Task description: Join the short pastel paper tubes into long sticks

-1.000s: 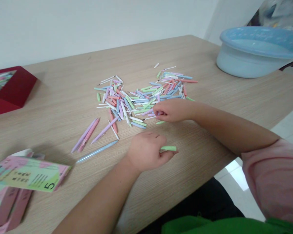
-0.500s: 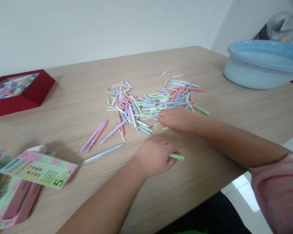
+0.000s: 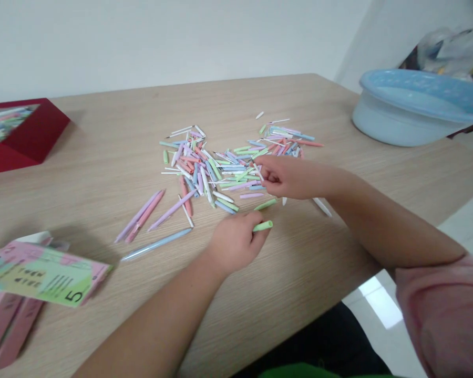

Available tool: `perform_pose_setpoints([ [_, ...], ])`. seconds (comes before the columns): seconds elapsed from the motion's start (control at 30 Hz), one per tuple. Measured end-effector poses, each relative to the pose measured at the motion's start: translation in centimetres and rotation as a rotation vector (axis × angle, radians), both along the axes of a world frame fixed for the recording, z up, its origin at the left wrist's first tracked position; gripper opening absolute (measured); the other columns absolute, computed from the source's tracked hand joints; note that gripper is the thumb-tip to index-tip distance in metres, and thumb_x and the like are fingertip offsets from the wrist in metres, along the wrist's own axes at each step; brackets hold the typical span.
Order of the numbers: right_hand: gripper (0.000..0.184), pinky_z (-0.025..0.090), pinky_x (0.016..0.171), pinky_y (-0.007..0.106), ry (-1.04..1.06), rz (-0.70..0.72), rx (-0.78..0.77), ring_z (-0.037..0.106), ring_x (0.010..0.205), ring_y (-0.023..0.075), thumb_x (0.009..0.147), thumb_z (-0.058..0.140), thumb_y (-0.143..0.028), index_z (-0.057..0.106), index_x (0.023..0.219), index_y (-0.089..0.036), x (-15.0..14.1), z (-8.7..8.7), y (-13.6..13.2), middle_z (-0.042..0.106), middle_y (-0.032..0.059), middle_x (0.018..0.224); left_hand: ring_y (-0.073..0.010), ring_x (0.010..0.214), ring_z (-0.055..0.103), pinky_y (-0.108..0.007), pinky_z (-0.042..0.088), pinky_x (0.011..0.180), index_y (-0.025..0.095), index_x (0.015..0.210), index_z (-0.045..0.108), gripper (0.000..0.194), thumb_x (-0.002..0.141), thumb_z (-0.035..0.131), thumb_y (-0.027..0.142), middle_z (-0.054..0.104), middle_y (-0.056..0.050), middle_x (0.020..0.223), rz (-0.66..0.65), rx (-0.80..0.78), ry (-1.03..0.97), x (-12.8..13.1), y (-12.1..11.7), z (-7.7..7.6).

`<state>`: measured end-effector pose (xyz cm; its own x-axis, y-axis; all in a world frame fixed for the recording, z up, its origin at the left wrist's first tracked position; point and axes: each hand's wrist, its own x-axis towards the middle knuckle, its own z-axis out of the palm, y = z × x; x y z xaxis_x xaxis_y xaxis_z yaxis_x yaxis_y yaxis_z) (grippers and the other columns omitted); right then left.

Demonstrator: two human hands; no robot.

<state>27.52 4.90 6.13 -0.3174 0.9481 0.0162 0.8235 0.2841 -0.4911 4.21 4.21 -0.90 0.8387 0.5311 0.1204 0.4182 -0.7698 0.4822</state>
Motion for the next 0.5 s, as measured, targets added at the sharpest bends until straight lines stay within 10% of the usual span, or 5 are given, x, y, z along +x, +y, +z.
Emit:
perform_pose_setpoints([
  [0.23, 0.018, 0.057, 0.062, 0.028, 0.925, -0.007, -0.064, 0.070, 0.067, 0.0152, 0.099, 0.070, -0.037, 0.065, 0.101, -0.020, -0.9, -0.8, -4.7, 0.075, 0.0025, 0.080, -0.0213, 0.087, 0.070, -0.032, 0.045, 0.074, 0.022, 0.101, 0.067, 0.030, 0.108, 0.044, 0.040, 0.075, -0.003, 0.095, 0.055, -0.122, -0.086, 0.1, 0.1, 0.4],
  [0.5, 0.025, 0.058, 0.081, 0.036, 0.906, -0.056, 0.177, 0.070, 0.088, 0.0184, 0.109, 0.049, -0.045, 0.059, 0.102, -0.024, -0.2, -4.4, -4.9, 0.069, 0.0032, 0.093, -0.0218, 0.085, 0.070, -0.032, 0.046, 0.073, 0.022, 0.097, 0.065, 0.029, 0.107, 0.043, 0.036, 0.075, -0.003, 0.092, 0.093, -0.096, -0.058, 0.1, 0.1, 0.0],
])
